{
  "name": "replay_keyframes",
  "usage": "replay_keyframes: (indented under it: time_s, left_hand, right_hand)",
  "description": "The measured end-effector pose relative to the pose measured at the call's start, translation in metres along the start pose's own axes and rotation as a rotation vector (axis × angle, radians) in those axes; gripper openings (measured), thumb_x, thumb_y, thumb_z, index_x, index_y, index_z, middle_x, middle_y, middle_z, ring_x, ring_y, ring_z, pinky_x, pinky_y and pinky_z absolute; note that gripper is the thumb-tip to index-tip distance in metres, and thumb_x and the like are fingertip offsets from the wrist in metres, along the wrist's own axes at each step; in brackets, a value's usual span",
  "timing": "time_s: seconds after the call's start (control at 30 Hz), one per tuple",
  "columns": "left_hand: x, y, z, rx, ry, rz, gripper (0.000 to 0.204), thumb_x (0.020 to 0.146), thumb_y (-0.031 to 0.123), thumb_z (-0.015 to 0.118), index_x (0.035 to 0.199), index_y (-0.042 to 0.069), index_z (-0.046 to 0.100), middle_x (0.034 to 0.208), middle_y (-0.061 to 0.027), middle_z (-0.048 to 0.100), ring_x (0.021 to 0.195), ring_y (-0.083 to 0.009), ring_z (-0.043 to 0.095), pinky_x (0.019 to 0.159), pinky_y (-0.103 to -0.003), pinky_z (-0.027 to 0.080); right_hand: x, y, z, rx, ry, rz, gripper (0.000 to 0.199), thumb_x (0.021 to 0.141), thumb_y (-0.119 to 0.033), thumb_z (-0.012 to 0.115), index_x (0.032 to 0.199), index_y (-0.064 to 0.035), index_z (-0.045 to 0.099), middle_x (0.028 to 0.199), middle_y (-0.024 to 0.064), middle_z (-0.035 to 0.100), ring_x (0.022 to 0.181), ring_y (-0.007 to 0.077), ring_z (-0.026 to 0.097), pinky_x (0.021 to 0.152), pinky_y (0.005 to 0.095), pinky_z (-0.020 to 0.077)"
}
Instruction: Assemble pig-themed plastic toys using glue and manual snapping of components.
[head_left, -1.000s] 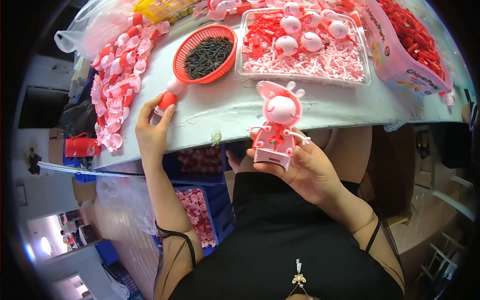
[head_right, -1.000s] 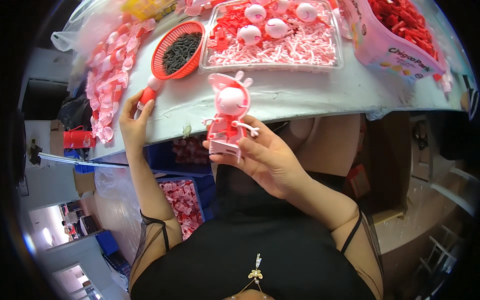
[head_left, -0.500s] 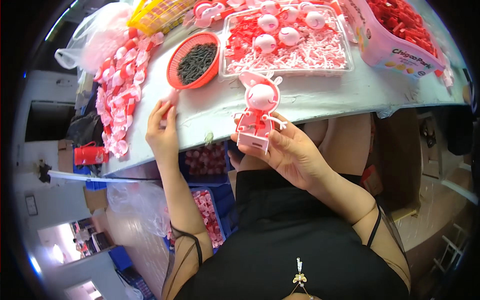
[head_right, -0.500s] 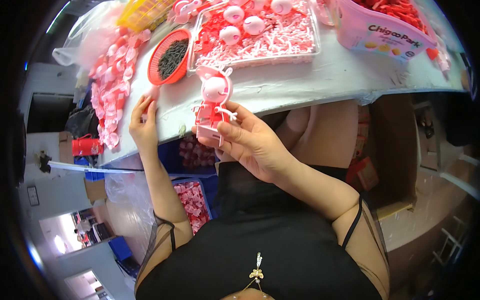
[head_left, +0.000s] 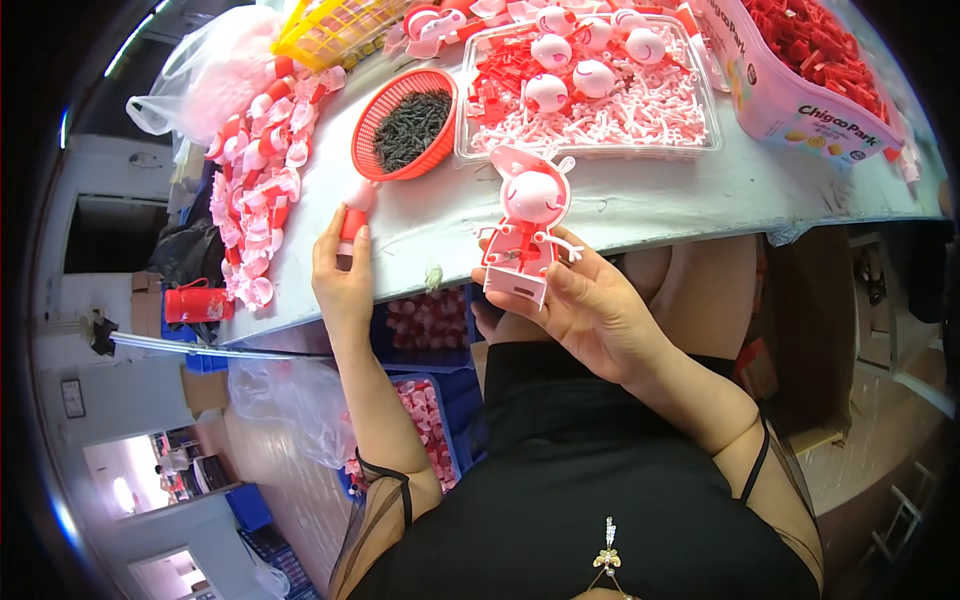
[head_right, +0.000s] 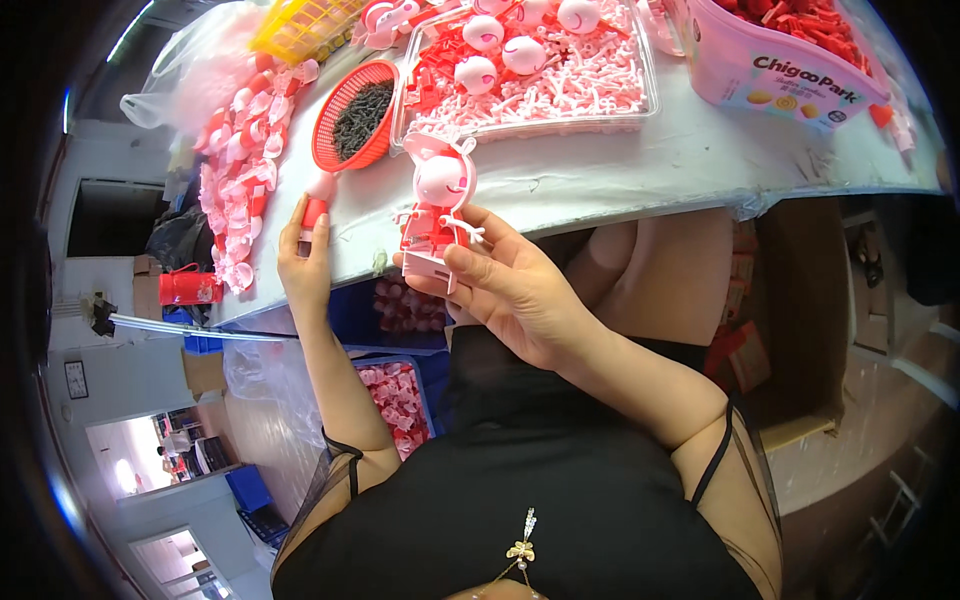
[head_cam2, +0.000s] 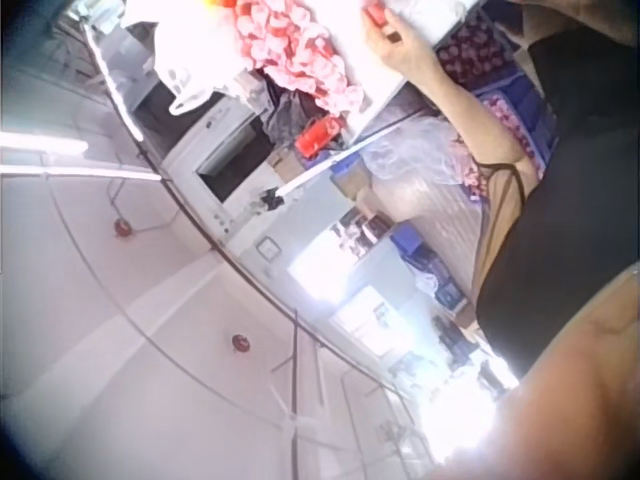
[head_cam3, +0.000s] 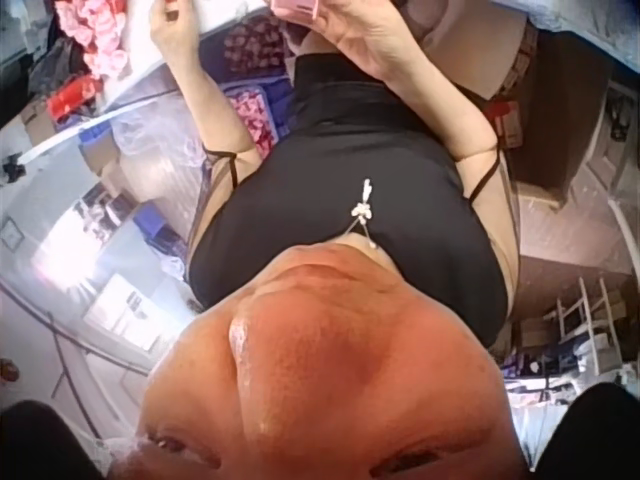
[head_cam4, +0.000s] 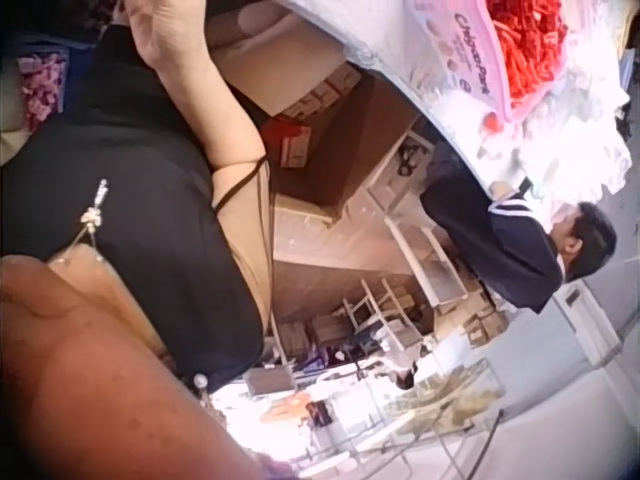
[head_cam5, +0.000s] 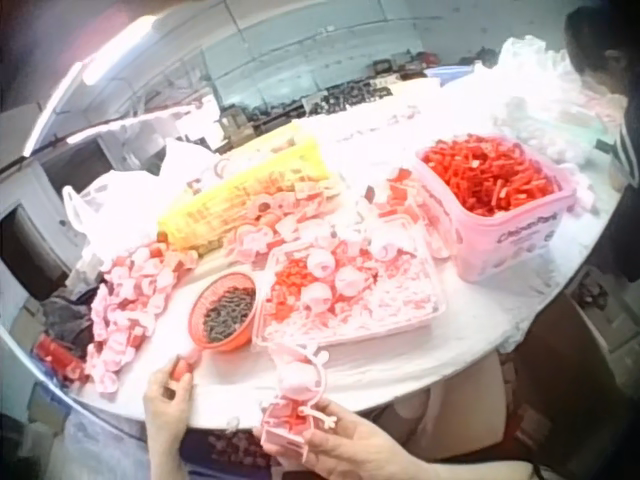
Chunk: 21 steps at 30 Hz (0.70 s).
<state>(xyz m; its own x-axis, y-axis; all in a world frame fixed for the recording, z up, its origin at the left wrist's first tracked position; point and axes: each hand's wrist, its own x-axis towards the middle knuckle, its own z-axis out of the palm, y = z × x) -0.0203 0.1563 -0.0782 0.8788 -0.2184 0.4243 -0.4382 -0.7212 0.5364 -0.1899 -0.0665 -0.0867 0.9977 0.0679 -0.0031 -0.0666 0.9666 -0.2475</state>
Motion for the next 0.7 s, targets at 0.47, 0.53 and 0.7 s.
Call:
replay_keyframes:
  time_s: [0.47,0.53,0.7]
  left_hand:
    - [-0.029,0.058,-0.007,-0.728,0.197,0.001,0.048,0.086,0.000,0.063,0.130,-0.007,0.045,0.124,-0.0163,0.053,0.103,-0.0166,0.057,0.089,-0.027,0.047]
    - [-0.046,0.084,-0.006,-0.886,0.079,0.053,0.058,0.083,0.006,0.069,0.132,-0.007,0.041,0.127,-0.0186,0.052,0.110,-0.0206,0.056,0.096,-0.031,0.044]
    - [-0.061,0.112,0.001,-0.953,-0.085,0.143,0.066,0.084,0.024,0.068,0.135,-0.005,0.037,0.129,-0.0221,0.050,0.121,-0.0330,0.050,0.107,-0.046,0.034]
  right_hand:
    - [0.008,0.006,0.011,-0.017,-0.037,0.005,0.055,0.090,-0.010,0.061,0.136,-0.0018,0.032,0.121,0.0121,0.053,0.111,0.0201,0.056,0.099,0.0336,0.0439]
    - [0.010,0.010,0.012,-0.025,-0.045,0.017,0.055,0.089,-0.009,0.062,0.135,-0.0016,0.033,0.121,0.0113,0.054,0.111,0.0191,0.055,0.100,0.0329,0.0431]
    - [0.015,0.016,0.022,-0.070,-0.009,-0.071,0.050,0.088,-0.005,0.063,0.132,-0.0014,0.039,0.118,0.0079,0.055,0.109,0.0139,0.055,0.096,0.0281,0.0434]
